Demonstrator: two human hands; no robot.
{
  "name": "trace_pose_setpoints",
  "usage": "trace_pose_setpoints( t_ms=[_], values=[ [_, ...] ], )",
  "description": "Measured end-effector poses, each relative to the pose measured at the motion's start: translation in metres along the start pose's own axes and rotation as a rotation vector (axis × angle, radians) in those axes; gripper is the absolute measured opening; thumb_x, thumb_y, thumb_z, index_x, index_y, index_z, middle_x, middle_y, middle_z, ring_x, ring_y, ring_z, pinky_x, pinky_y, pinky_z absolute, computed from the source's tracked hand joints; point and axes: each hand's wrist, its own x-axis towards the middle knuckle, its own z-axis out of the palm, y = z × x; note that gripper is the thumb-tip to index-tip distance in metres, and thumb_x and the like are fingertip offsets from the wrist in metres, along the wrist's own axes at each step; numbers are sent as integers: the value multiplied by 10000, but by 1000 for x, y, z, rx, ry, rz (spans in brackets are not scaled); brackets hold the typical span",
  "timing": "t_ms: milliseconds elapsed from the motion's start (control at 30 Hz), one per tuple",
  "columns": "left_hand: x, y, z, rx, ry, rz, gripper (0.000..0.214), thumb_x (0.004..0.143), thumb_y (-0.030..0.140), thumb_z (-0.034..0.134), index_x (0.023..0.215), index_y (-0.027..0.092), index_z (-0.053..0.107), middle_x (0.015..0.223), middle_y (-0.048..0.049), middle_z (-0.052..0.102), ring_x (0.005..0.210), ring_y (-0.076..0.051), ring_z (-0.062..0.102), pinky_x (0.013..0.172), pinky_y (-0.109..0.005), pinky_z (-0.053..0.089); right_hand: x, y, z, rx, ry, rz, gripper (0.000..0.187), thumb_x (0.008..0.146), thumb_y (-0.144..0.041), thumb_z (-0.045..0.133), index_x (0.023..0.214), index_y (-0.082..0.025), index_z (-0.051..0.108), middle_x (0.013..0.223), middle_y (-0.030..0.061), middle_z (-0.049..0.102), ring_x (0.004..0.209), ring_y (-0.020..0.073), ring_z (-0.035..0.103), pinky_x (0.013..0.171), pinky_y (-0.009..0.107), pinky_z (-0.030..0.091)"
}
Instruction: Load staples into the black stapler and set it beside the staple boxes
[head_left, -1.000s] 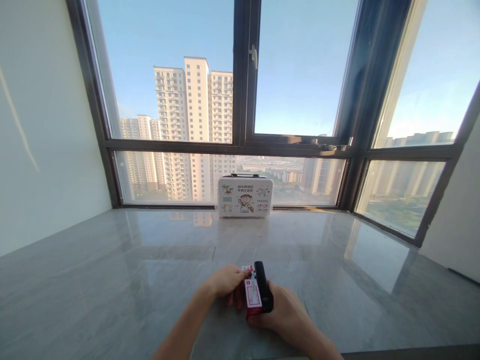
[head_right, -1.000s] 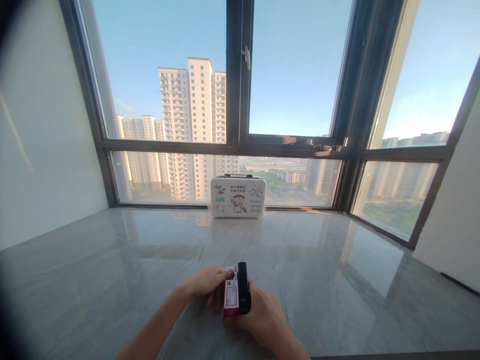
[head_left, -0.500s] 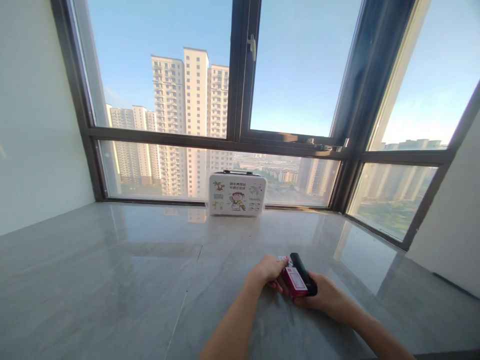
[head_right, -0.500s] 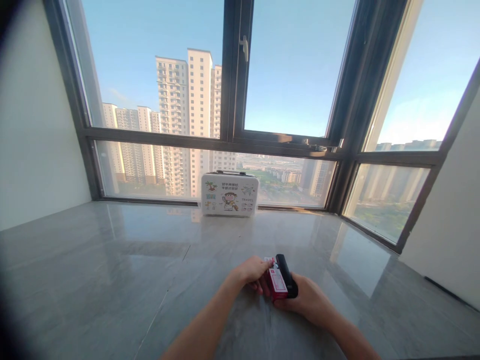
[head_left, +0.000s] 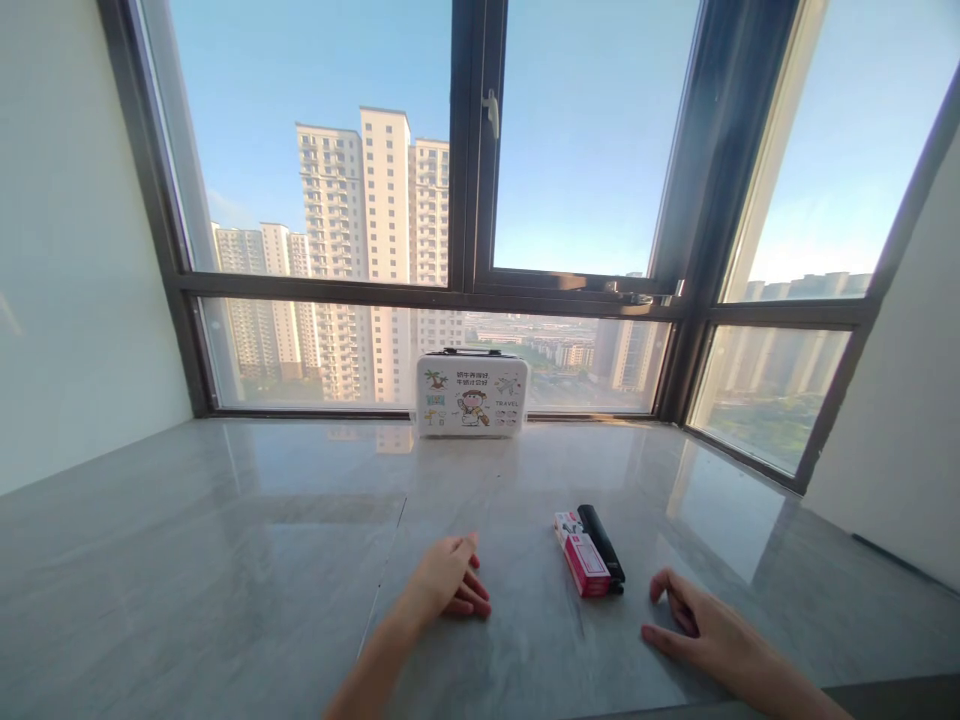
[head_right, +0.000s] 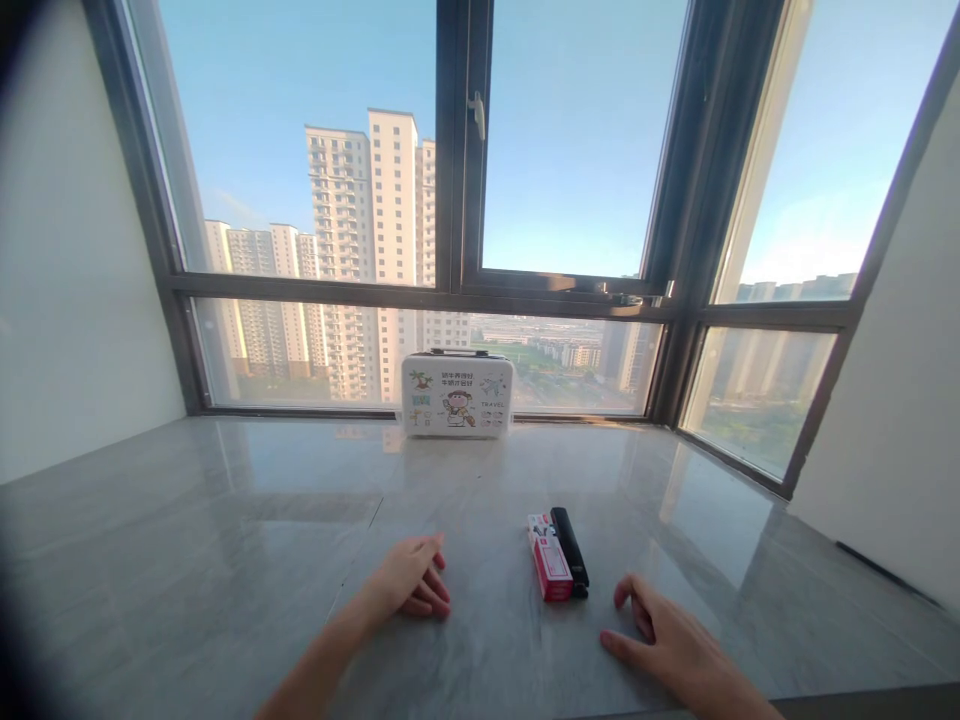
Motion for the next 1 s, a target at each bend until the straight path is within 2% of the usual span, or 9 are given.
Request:
trace_pose_setpoints(
  t_ms=[100,200,333,433,500,533,633,733,1000],
  values=[
    [-35,-32,-39,-73,137,76,503,900,690,386,939,220,564,898,-79,766,826,-225,761,771,-361,602,-18,-34,13,-78,-59,-76,361,869,-586,589,838,-228,615,713,-11,636,664,159,560,599,267,331],
    [-53,-52,-56,-60,260,285,424,914,589,435,1040,215,591,1098,-98,741,1042,-237,713,941,-384,556,-23,-90,38,-129,-53,-185,303,928,-500,539,813,-228,607,738,-14,668,680,158,581,610,268,306],
    [-60,-52,-47,446,277,486,483,952,484,439,1358,244,542,1455,-83,563,1389,-235,472,1188,-437,337,-8,-160,76,-106,-38,-277,236,909,-461,589,844,-242,648,744,-33,680,700,152,598,619,262,297],
    [-60,-48,-35,807,261,500,545,982,498,391,1480,285,448,1584,-46,406,1497,-244,295,1247,-518,182,7,-190,95,-19,-24,-336,185,900,-411,603,954,-252,682,813,-21,691,786,163,611,682,256,368],
    [-60,-46,-30,930,268,469,558,1002,520,324,1506,297,414,1613,-34,345,1516,-247,244,1247,-550,158,15,-200,102,19,-23,-418,260,878,-390,632,1111,-288,682,1033,-3,709,1016,195,609,863,280,411],
    [-60,-46,-29,966,273,456,565,1008,527,298,1515,300,397,1617,-30,333,1519,-245,235,1244,-557,167,18,-202,105,12,-28,-449,361,869,-399,643,1219,-313,653,1192,6,682,1172,219,561,984,315,385],
    [-62,-45,-29,1028,278,435,578,1011,538,269,1532,305,365,1620,-11,320,1521,-239,228,1238,-560,193,22,-202,113,-82,-53,-423,646,907,-502,579,1507,-323,419,1566,11,422,1491,278,238,1207,438,162],
    [-64,-43,-30,1052,281,417,577,1010,526,278,1535,302,360,1621,-5,314,1521,-235,228,1239,-554,198,22,-202,121,-163,-54,-341,709,966,-609,412,1581,-287,266,1649,-17,243,1541,277,59,1240,493,43],
    [-67,-40,-30,1001,273,415,574,1003,510,287,1528,297,380,1619,-18,318,1521,-249,224,1241,-548,186,16,-212,124,-227,-25,-293,712,970,-701,254,1580,-334,241,1645,-67,190,1541,280,77,1242,548,60]
  ],
)
